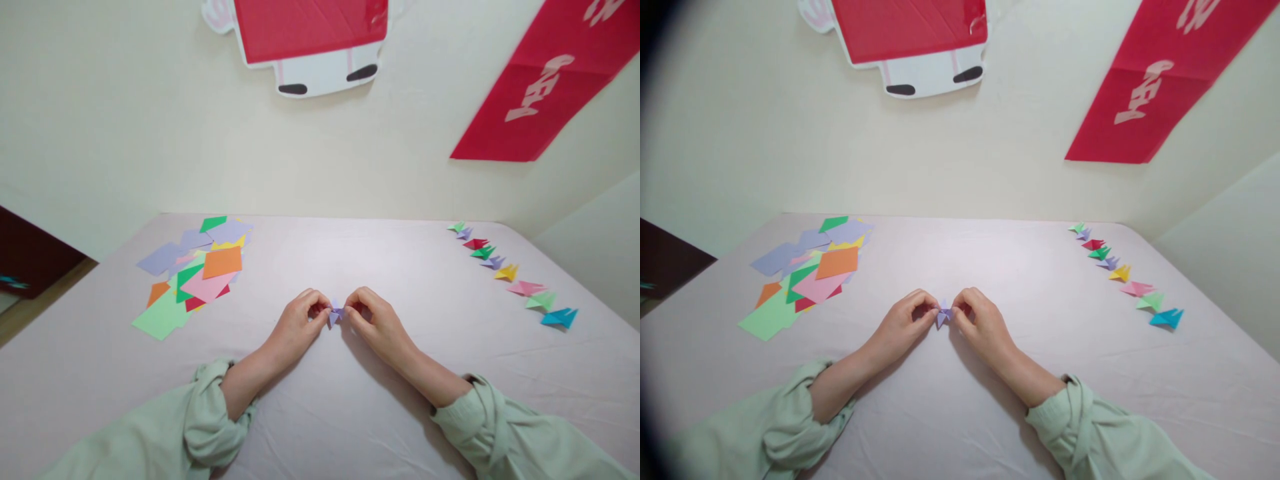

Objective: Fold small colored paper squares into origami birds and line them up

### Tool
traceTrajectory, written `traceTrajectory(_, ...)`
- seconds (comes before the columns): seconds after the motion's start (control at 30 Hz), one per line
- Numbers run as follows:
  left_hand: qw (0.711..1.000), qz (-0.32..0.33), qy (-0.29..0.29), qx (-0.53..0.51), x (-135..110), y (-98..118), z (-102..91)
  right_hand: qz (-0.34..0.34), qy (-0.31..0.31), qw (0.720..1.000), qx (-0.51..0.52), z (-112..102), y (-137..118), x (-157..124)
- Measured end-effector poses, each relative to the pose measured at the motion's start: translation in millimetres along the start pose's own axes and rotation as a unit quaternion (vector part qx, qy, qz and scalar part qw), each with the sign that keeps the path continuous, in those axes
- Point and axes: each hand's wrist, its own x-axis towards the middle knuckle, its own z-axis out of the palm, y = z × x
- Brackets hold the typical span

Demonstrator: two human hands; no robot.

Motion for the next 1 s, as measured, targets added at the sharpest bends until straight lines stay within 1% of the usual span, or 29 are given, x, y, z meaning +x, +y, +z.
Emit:
traceTrajectory(0.23,0.999,0.021,-0.005,0.037,0.7,-6.8,2.6,-0.027,-0.018,0.999,-0.024,4.3,1.4,-0.2)
traceTrajectory(0.43,0.998,0.022,-0.011,0.051,1.0,-4.9,2.2,-0.044,-0.027,0.997,-0.065,5.3,2.4,0.0)
traceTrajectory(0.73,1.0,-0.003,0.018,0.021,1.0,-2.4,0.8,-0.013,-0.001,0.999,-0.03,-0.6,5.9,1.2)
traceTrajectory(0.83,1.0,0.001,0.02,0.023,1.4,-2.9,0.9,-0.007,-0.002,1.0,-0.026,-1.1,4.7,1.5)
traceTrajectory(1.0,0.999,0.017,0.009,0.035,1.5,-7.1,2.1,-0.002,-0.005,1.0,-0.018,-1.4,2.2,2.7)
